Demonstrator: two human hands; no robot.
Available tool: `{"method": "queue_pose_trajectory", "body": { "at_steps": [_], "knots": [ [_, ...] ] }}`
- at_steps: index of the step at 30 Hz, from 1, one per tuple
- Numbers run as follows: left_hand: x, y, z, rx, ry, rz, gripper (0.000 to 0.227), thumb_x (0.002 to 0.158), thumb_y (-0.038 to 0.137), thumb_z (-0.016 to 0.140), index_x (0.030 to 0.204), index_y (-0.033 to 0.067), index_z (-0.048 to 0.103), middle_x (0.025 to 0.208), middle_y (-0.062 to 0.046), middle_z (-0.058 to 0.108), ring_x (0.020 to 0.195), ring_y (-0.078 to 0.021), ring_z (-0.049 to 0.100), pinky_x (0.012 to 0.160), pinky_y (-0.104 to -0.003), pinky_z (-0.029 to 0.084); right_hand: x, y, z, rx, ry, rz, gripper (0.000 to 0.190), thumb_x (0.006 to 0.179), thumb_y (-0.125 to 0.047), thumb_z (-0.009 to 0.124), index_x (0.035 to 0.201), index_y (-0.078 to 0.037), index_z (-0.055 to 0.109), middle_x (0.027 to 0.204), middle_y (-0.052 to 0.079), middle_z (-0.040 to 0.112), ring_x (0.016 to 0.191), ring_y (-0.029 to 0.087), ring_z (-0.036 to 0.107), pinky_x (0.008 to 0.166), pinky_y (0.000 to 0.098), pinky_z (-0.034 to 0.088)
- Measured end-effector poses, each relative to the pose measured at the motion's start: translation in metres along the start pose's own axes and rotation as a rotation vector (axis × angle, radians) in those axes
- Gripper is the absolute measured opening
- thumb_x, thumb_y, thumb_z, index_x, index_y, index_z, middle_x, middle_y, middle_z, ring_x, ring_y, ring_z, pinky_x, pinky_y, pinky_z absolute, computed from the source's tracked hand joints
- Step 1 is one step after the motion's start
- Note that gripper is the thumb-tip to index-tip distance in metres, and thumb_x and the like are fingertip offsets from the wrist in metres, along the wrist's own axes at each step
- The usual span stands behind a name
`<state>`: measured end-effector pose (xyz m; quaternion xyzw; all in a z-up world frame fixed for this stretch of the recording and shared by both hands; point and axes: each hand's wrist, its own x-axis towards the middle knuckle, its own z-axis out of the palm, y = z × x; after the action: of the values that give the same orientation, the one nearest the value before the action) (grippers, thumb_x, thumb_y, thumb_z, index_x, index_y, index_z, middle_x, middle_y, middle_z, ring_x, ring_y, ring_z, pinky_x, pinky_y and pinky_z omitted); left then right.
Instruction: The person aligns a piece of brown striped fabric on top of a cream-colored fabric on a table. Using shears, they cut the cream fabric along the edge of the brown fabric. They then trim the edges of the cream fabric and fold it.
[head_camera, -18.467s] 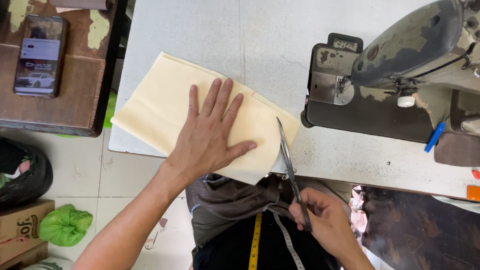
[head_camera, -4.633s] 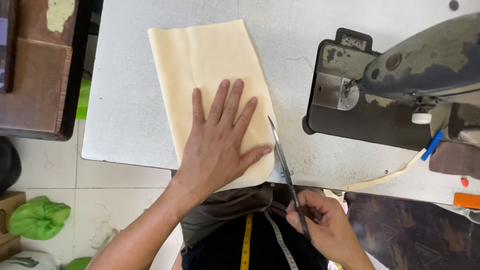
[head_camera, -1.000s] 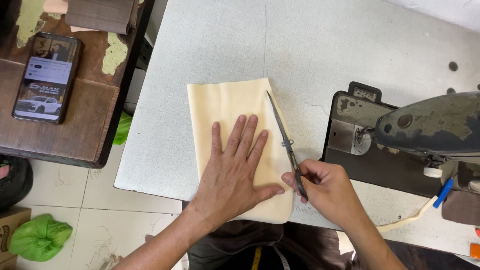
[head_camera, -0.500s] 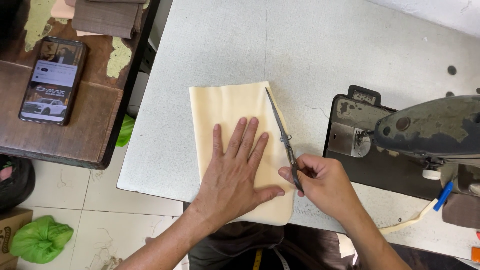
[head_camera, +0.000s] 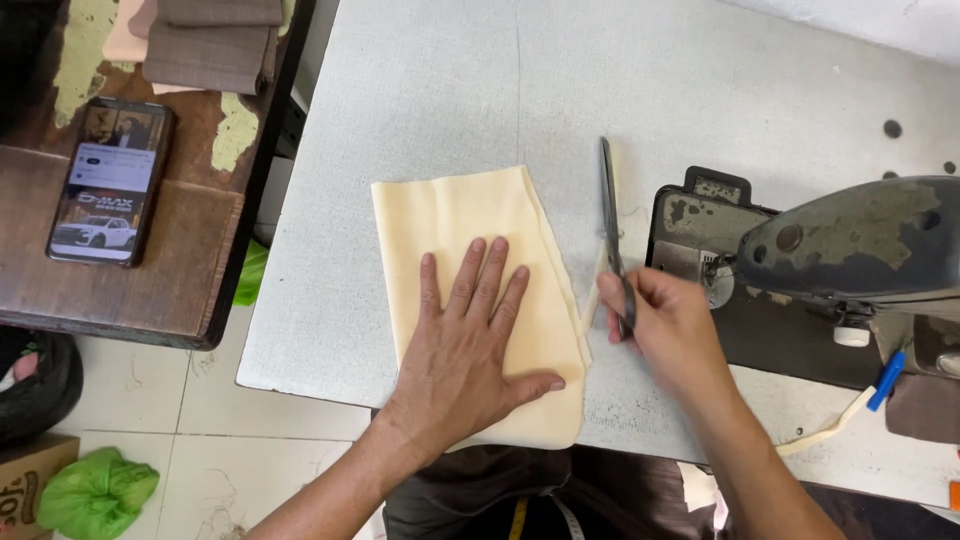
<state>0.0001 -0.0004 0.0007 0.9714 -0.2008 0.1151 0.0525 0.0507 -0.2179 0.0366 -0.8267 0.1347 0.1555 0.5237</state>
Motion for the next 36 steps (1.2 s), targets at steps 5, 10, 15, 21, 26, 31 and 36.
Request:
{"method": "queue_pose_trajectory", "body": {
  "at_steps": [5, 10, 15, 21, 26, 31, 36],
  "knots": [
    [0.000, 0.002, 0.003, 0.027, -0.031, -0.003, 0.114, 0.084, 0.094, 0.029, 0.161, 0.0102, 0.036, 0.171, -0.020, 0.022, 0.160, -0.0359, 0.014, 0.126, -0.066, 0.007, -0.029, 0.035, -0.008, 0.193, -0.249, -0.038, 0.026, 0.091, -0.021, 0.073, 0.073, -0.004, 0.071, 0.053, 0.008, 0.062, 0.047, 0.015, 0.053, 0.047, 0.0277, 0.043],
    [0.000, 0.003, 0.001, 0.055, -0.021, 0.005, 0.114, 0.086, 0.093, 0.027, 0.161, 0.0079, 0.035, 0.171, -0.020, 0.020, 0.160, -0.0354, 0.012, 0.126, -0.065, 0.007, -0.044, 0.020, -0.005, 0.098, -0.274, -0.036, 0.043, 0.089, -0.022, 0.076, 0.055, -0.006, 0.056, 0.048, 0.006, 0.058, 0.045, 0.014, 0.053, 0.053, 0.0284, 0.043],
    [-0.004, 0.002, -0.002, 0.072, -0.034, 0.023, 0.111, 0.088, 0.091, 0.020, 0.162, 0.0089, 0.032, 0.171, -0.019, 0.021, 0.160, -0.0354, 0.013, 0.126, -0.065, 0.007, -0.048, 0.033, -0.015, 0.135, -0.240, 0.075, 0.033, 0.087, -0.001, 0.071, 0.060, -0.003, 0.053, 0.056, 0.007, 0.051, 0.055, 0.013, 0.045, 0.051, 0.0309, 0.044],
    [-0.004, 0.000, -0.007, 0.034, -0.020, 0.037, 0.111, 0.087, 0.091, 0.029, 0.159, 0.0070, 0.040, 0.169, -0.021, 0.026, 0.159, -0.0367, 0.018, 0.125, -0.066, 0.012, -0.032, 0.032, -0.022, 0.044, -0.297, 0.050, 0.040, 0.091, -0.017, 0.077, 0.059, -0.003, 0.057, 0.052, 0.008, 0.058, 0.048, 0.017, 0.054, 0.052, 0.0290, 0.044],
    [-0.003, -0.001, -0.006, 0.007, -0.018, 0.028, 0.111, 0.086, 0.091, 0.034, 0.158, 0.0069, 0.041, 0.169, -0.022, 0.027, 0.159, -0.0366, 0.019, 0.125, -0.066, 0.012, -0.011, 0.004, -0.003, -0.013, -0.257, 0.030, 0.041, 0.090, -0.013, 0.078, 0.055, -0.004, 0.058, 0.050, 0.008, 0.058, 0.047, 0.016, 0.052, 0.052, 0.0281, 0.045],
    [-0.004, -0.001, -0.005, 0.008, -0.036, 0.019, 0.112, 0.084, 0.092, 0.035, 0.158, 0.0087, 0.041, 0.170, -0.021, 0.024, 0.159, -0.0358, 0.017, 0.126, -0.066, 0.010, -0.005, -0.009, 0.007, -0.088, -0.250, -0.008, 0.042, 0.091, -0.021, 0.079, 0.057, -0.005, 0.059, 0.050, 0.007, 0.060, 0.049, 0.013, 0.052, 0.057, 0.0264, 0.044],
    [-0.005, 0.000, -0.002, 0.031, -0.041, 0.022, 0.111, 0.086, 0.092, 0.032, 0.159, 0.0084, 0.041, 0.170, -0.020, 0.027, 0.158, -0.0364, 0.021, 0.125, -0.066, 0.012, 0.006, 0.015, 0.004, -0.114, -0.094, -0.080, 0.038, 0.095, -0.029, 0.075, 0.063, -0.012, 0.065, 0.056, 0.000, 0.060, 0.054, 0.007, 0.050, 0.054, 0.0231, 0.038]
  ]
}}
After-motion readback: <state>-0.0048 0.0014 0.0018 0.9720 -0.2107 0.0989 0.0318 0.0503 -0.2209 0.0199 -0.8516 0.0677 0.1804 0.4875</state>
